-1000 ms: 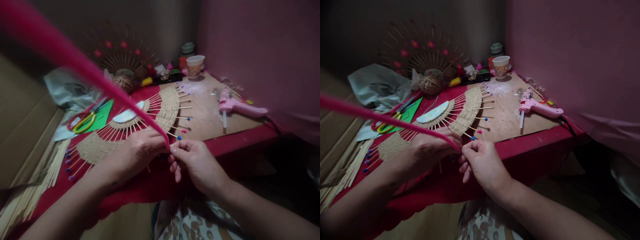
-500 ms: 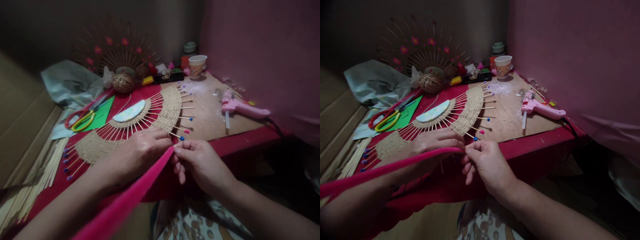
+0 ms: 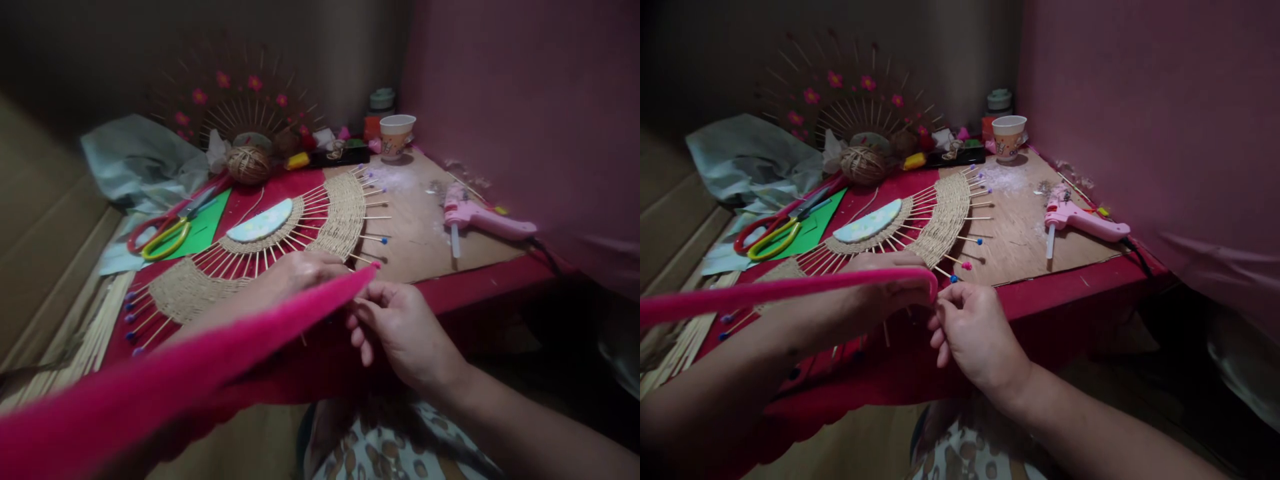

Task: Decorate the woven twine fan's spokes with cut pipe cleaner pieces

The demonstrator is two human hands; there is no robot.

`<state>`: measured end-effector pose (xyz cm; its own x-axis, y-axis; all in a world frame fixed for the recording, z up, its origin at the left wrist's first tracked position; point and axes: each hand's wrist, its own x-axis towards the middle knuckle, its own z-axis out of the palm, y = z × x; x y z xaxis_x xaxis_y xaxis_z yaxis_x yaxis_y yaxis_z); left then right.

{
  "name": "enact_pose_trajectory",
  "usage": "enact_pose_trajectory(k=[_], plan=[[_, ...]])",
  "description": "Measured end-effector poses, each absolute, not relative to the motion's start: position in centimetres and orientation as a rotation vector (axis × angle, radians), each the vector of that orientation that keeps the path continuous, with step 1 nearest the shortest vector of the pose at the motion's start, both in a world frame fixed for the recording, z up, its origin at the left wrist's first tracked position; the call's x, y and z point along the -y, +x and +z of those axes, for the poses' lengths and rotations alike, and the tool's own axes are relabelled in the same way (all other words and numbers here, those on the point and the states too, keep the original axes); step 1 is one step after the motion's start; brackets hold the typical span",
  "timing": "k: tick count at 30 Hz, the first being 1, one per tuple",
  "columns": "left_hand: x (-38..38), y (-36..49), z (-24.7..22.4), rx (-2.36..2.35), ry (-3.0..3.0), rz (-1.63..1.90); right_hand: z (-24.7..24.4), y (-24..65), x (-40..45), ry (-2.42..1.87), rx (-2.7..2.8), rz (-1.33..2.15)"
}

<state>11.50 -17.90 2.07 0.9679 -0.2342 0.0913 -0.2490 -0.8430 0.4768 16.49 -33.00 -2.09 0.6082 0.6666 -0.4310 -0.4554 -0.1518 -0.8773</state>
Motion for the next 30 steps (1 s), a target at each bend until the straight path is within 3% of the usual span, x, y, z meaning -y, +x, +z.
enact_pose_trajectory(k=[9, 15, 21, 30], plan=[[17.7, 13.3, 2.7, 0.302, 2.655, -0.158, -3.0, 15.2, 33.0, -1.582, 0.355, 0.748], [17.7, 13.1, 2.9, 0.29, 2.648, -0.154, -2.6, 15.4, 33.1, -1.556, 0.297, 0.806], [18.3, 12.0, 2.8, 0.255, 2.626, 0.011, -2.1, 16.0, 33.4, -1.334, 0.238, 0.908], [18.6, 10.4, 1.8, 0.3, 2.638, 0.285, -2.7, 16.2, 33.2, -1.424, 0.26, 0.872]])
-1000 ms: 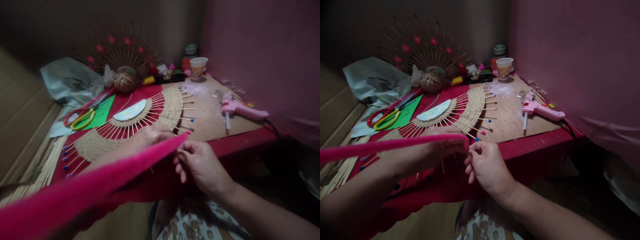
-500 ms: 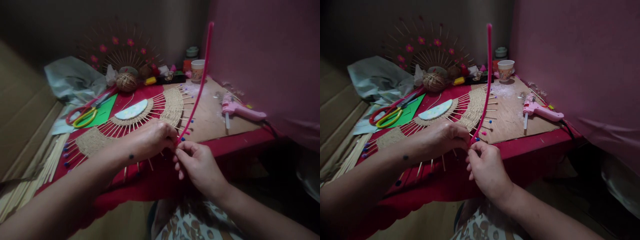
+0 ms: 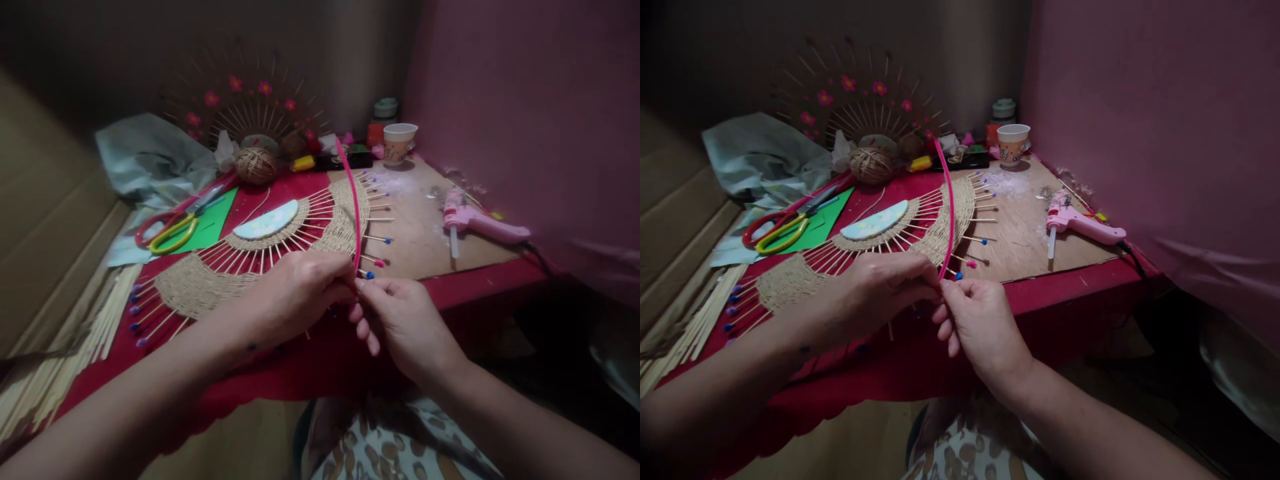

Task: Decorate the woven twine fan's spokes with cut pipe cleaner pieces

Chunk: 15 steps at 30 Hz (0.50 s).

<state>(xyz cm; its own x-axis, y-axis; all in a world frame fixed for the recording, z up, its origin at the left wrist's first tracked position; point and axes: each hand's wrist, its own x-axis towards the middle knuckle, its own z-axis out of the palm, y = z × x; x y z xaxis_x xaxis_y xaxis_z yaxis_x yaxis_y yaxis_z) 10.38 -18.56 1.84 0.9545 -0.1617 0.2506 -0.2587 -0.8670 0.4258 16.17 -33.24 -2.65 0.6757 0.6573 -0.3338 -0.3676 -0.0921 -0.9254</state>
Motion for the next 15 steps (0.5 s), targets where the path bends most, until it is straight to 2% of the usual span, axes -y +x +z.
enact_pose_trajectory(k=[10, 15], plan=[[19.32, 9.3, 1.22, 0.279, 2.795, 0.354, -2.26, 15.98, 33.34, -1.381, 0.232, 0.851], [19.29, 9.4, 0.89, 0.229, 2.901, 0.271, -2.38, 16.06, 33.53, -1.387, 0.286, 0.877]])
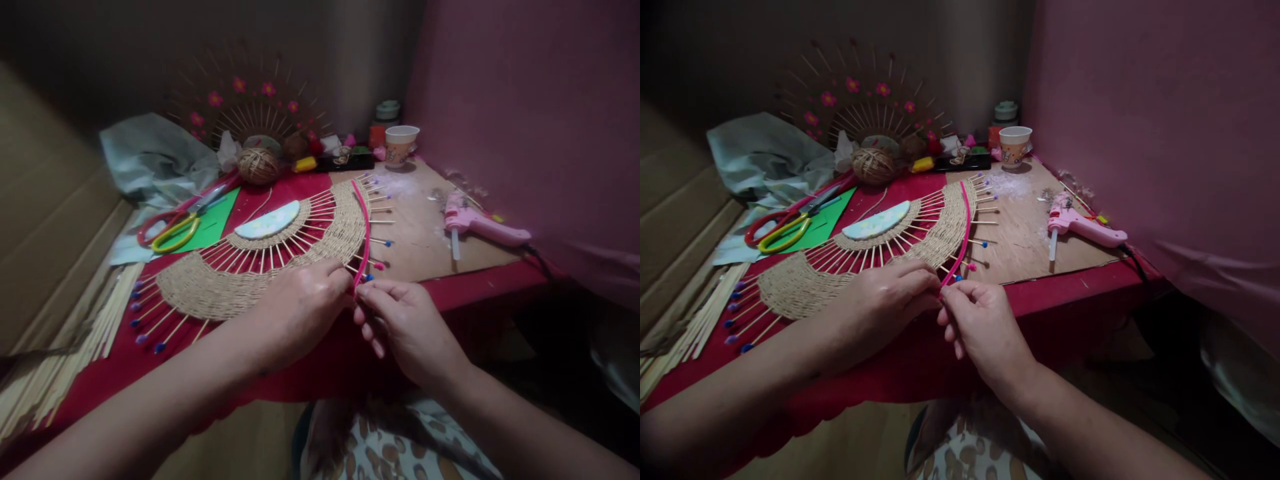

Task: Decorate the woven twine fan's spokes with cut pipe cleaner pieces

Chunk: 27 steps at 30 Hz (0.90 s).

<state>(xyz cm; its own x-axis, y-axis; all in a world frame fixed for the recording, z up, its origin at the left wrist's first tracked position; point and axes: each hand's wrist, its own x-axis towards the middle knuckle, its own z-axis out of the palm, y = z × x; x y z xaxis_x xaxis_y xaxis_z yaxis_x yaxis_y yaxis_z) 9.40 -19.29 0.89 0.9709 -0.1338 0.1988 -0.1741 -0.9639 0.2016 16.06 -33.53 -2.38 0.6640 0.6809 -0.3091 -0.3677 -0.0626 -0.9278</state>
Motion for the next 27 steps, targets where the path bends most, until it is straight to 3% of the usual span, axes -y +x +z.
enact_pose_trajectory(k=[5, 7, 10, 13, 17, 27], plan=[[19.1, 9.5, 0.6, 0.302, 2.93, 0.244, -2.4, 15.8, 34.7, -1.566, 0.439, 0.803], [19.2, 9.4, 0.5, 0.314, 2.934, 0.25, -2.3, 16.1, 35.4, -1.701, 0.632, 0.498], [19.3, 9.4, 0.7, 0.297, 2.914, 0.249, -2.0, 17.7, 36.1, -1.822, 1.011, -0.226], [19.4, 9.3, 0.9, 0.29, 2.894, 0.234, -1.3, 20.2, 35.7, -1.994, 1.352, -0.609], [19.4, 9.3, 0.7, 0.297, 2.872, 0.264, -0.6, 22.8, 34.5, -2.1, 1.651, -0.644], [19.4, 9.3, 0.4, 0.286, 2.838, 0.263, -1.2, 25.5, 34.3, -1.837, 1.944, -0.377]])
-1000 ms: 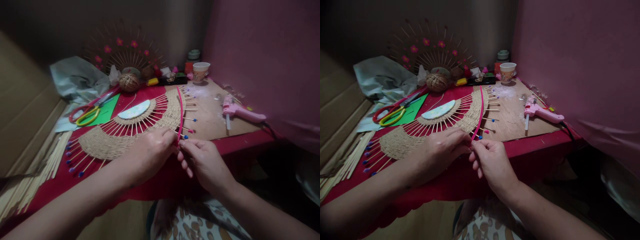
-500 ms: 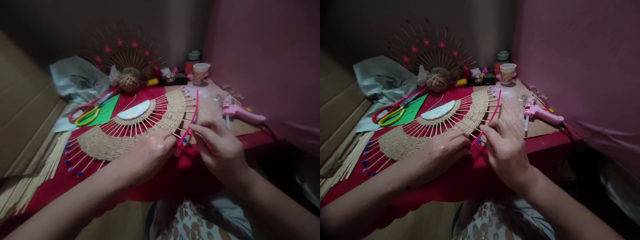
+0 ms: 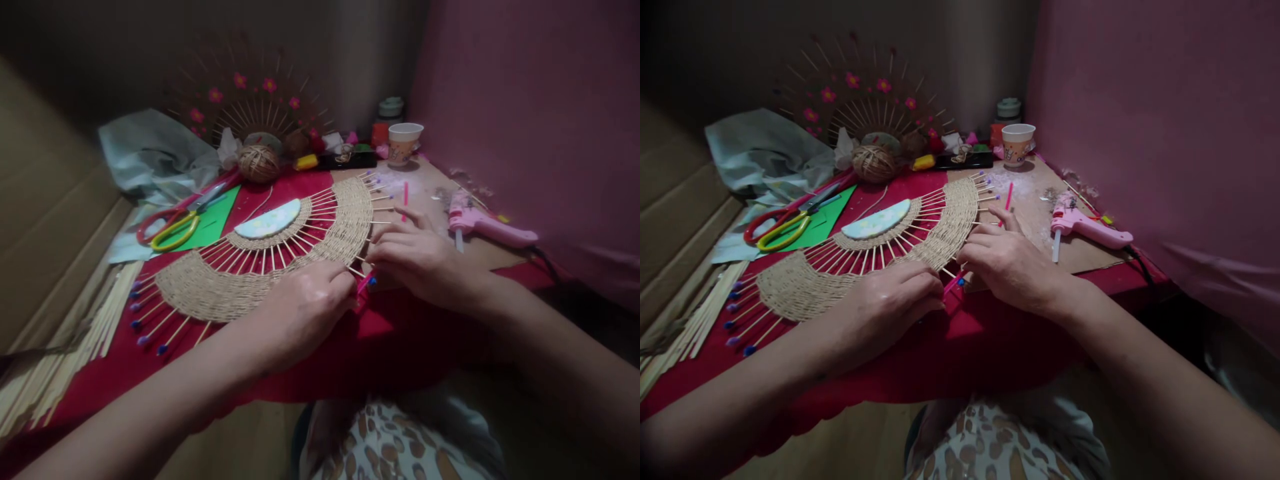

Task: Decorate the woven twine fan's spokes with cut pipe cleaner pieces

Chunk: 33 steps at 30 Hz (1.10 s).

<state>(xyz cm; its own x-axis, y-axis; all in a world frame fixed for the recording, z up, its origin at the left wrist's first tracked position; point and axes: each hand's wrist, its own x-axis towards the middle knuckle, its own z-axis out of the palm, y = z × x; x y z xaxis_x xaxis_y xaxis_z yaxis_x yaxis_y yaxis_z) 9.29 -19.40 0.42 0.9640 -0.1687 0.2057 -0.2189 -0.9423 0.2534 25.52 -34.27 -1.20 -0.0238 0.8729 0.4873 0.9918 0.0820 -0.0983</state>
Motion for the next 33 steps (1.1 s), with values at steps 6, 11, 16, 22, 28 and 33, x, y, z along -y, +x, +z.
enact_pose_trajectory(k=[6, 11, 16, 22, 28, 33], plan=[[19.4, 9.5, 0.1, 0.291, 2.854, 0.285, -0.9, 26.3, 34.0, -1.689, 2.026, -0.359], [19.4, 9.4, 0.1, 0.284, 2.845, 0.282, -0.6, 26.1, 34.7, -1.683, 1.962, -0.256], [19.6, 9.4, 0.1, 0.305, 2.844, 0.337, 0.1, 25.8, 35.3, -1.671, 1.96, -0.385], [19.3, 9.6, -0.6, 0.33, 2.828, 0.386, -0.1, 24.1, 35.7, -1.705, 1.888, -0.629], [18.9, 9.4, -0.9, 0.38, 2.832, 0.464, -2.1, 21.4, 37.3, -1.752, 1.706, -0.596], [19.0, 9.5, -0.5, 0.377, 2.819, 0.438, -3.3, 19.3, 37.7, -1.777, 1.505, -0.377]])
